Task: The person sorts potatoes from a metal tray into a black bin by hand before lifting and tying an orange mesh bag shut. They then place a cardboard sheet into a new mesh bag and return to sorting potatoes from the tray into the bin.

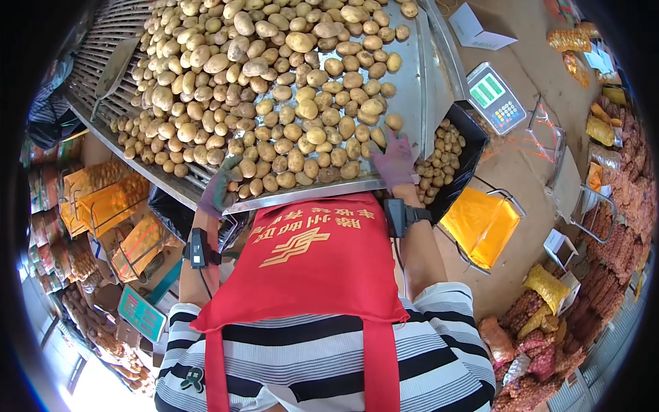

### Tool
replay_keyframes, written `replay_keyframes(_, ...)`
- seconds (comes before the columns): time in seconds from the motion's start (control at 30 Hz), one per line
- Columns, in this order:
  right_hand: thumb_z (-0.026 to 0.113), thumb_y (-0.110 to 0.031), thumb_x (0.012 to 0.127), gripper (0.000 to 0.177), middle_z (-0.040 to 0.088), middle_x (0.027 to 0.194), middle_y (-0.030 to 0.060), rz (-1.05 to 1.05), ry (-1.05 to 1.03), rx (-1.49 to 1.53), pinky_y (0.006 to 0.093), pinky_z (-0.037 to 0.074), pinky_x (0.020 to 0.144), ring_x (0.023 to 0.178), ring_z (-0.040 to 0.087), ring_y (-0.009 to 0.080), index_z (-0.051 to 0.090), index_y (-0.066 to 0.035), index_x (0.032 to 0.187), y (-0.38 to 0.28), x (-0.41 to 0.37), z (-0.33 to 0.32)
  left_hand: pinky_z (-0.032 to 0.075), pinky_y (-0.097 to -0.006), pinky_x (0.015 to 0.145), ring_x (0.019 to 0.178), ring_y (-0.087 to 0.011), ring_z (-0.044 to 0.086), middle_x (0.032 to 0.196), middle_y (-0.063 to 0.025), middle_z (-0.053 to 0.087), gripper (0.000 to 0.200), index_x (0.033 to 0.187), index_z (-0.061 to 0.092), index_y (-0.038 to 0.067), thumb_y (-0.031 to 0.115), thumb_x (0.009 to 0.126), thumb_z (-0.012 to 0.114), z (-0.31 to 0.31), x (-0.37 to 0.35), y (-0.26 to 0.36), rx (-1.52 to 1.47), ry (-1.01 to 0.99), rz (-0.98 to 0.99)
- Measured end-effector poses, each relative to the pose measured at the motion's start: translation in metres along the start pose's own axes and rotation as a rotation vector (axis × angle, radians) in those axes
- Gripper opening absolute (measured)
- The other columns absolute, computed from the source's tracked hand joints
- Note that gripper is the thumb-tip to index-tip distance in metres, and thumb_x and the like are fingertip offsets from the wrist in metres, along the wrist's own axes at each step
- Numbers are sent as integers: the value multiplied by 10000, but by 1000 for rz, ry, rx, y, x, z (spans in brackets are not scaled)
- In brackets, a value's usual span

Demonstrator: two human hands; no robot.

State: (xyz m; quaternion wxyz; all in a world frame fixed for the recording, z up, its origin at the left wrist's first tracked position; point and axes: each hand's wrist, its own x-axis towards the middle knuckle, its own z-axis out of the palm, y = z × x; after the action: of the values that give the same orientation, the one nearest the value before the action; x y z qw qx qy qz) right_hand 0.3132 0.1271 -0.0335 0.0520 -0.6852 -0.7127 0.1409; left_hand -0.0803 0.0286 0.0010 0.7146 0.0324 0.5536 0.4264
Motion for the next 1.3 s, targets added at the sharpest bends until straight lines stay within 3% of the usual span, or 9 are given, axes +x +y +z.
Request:
replay_keyframes(0.1, 714, -302, 786, 512, 610, 1132, 170, 151, -45, 112, 398, 463, 898, 988, 587, 292, 578, -67, 1220, 2, 10, 6, 553, -259, 765, 962, -200, 590, 1114, -116, 516, 578, 1331, 431, -3, -60, 759, 491, 1, 0, -2, 46, 6, -11)
replay_keyframes(0.23, 682, -233, 823, 419, 624, 1035, 96, 530, -372, 1646, 322, 488, 818, 876, 595, 192, 589, -58, 1192, 25, 15, 4, 508, -218, 718, 895, -155, 568, 1102, -80, 512, 578, 1342, 462, 36, -32, 771, 518, -7, 12, -14, 52, 65, 39)
replay_keyframes(0.4, 669, -196, 833, 390, 620, 1033, 81, 552, -343, 1911, 312, 487, 802, 875, 582, 177, 593, -59, 1191, 43, 0, 13, 464, -194, 698, 834, -110, 531, 987, -27, 544, 571, 1342, 493, 66, -9, 779, 545, -4, 10, -14, 23, 83, 23)
replay_keyframes(0.53, 658, -167, 842, 369, 618, 1032, 70, 551, -188, 1840, 303, 486, 789, 874, 572, 164, 596, -60, 1190, 62, 2, 15, 453, -253, 892, 1087, -119, 517, 1220, -73, 559, 574, 1361, 472, 44, 39, 795, 570, -27, 2, -15, 1015, -130, 600)
replay_keyframes(0.67, 647, -137, 851, 350, 615, 1030, 58, 479, -44, 1462, 295, 484, 776, 873, 562, 152, 599, -61, 1189, 79, 36, 0, 511, -248, 871, 1118, -134, 556, 1320, -65, 511, 603, 1408, 409, 72, 31, 820, 534, -9, -1, -7, 40, -185, 53)
replay_keyframes(0.8, 671, -161, 831, 391, 614, 1001, 73, 322, -135, 720, 269, 489, 701, 783, 583, 132, 584, -83, 1204, 56, 72, -37, 468, -276, 964, 1200, -167, 506, 1356, -85, 478, 658, 1418, 388, 55, -9, 784, 551, -29, 17, -9, 206, -236, 72)
replay_keyframes(1.03, 686, -116, 801, 468, 624, 1161, 135, 69, -616, 492, 321, 480, 865, 1013, 607, 214, 565, -79, 1251, 32, 75, -25, 451, -275, 956, 1222, -186, 469, 1396, -88, 438, 698, 1424, 378, 45, -27, 761, 583, -15, 8, -3, 10, -182, -73)
replay_keyframes(1.23, 700, -174, 791, 444, 626, 1151, 135, 276, -494, 795, 344, 462, 905, 1041, 597, 262, 597, -78, 1212, 26, 58, -31, 364, -224, 471, 498, -59, 402, 709, 3, 501, 728, 1447, 355, 131, -62, 769, 536, 13, 5, -12, 232, -97, 2)
replay_keyframes(1.3, 705, -177, 784, 452, 625, 1151, 135, 143, -445, 645, 350, 461, 909, 1046, 594, 274, 597, -79, 1212, 28, 55, -28, 317, -214, 413, 478, -67, 385, 680, 10, 487, 744, 1435, 378, 139, -51, 735, 545, 23, 8, -16, 257, -47, -13)
